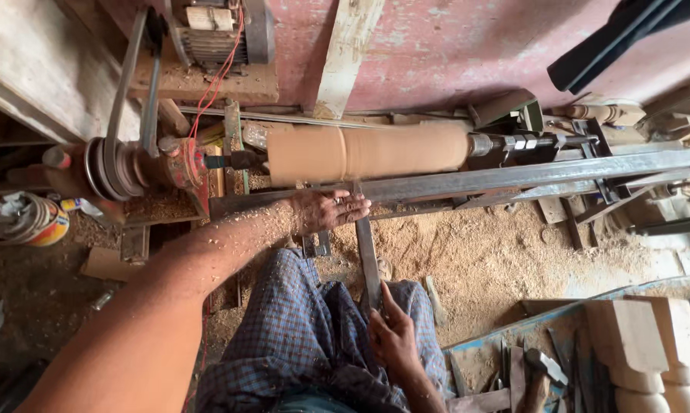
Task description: The person operates a wood lathe to shape a cylindrical wooden blank. Using a chisel, they smooth and refine the rotating wood, creating a tapered profile and removing shavings.
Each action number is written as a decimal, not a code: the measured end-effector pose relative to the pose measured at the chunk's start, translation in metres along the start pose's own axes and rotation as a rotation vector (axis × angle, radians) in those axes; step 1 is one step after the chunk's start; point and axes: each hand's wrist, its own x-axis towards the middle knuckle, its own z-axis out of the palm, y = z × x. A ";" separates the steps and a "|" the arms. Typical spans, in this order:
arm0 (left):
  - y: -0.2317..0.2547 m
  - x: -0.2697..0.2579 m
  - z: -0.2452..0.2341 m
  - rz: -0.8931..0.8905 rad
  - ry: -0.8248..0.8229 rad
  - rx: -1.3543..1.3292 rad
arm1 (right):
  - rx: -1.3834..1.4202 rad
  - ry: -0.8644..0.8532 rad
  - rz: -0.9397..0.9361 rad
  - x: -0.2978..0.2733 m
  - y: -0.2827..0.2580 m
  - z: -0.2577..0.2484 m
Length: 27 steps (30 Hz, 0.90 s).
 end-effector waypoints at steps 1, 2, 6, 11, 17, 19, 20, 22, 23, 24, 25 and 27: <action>-0.003 -0.001 -0.005 0.018 -0.045 -0.045 | 0.014 -0.019 0.001 0.000 -0.006 -0.006; -0.009 -0.002 -0.009 0.039 -0.090 -0.087 | 0.031 -0.041 -0.001 0.003 -0.011 -0.011; -0.018 0.010 -0.026 0.006 0.129 -0.122 | -0.079 -0.076 0.170 0.007 -0.024 -0.034; -0.030 0.012 -0.049 0.102 -0.002 -0.169 | -0.062 -0.195 0.096 0.022 -0.032 -0.065; -0.037 0.016 -0.054 0.112 0.236 0.230 | 0.116 -0.096 0.095 0.000 -0.003 -0.038; -0.039 0.019 -0.050 0.165 0.065 -0.010 | 0.026 0.056 0.031 -0.009 0.012 -0.008; -0.038 0.017 -0.049 0.190 -0.026 -0.131 | -0.050 0.081 -0.041 -0.010 0.018 0.003; -0.036 0.014 -0.049 0.248 -0.069 0.620 | -0.187 0.135 -0.188 -0.012 0.025 0.018; -0.037 0.012 -0.049 0.278 -0.090 0.996 | -0.192 0.138 -0.185 -0.010 0.026 0.023; -0.036 0.013 -0.048 0.235 -0.060 0.563 | -0.198 0.150 -0.178 -0.010 0.025 0.022; -0.036 0.015 -0.047 0.187 -0.030 0.130 | -0.204 0.161 -0.172 -0.009 0.023 0.018; -0.034 0.023 -0.040 0.130 0.135 -0.258 | -0.206 0.128 -0.145 -0.003 0.016 0.007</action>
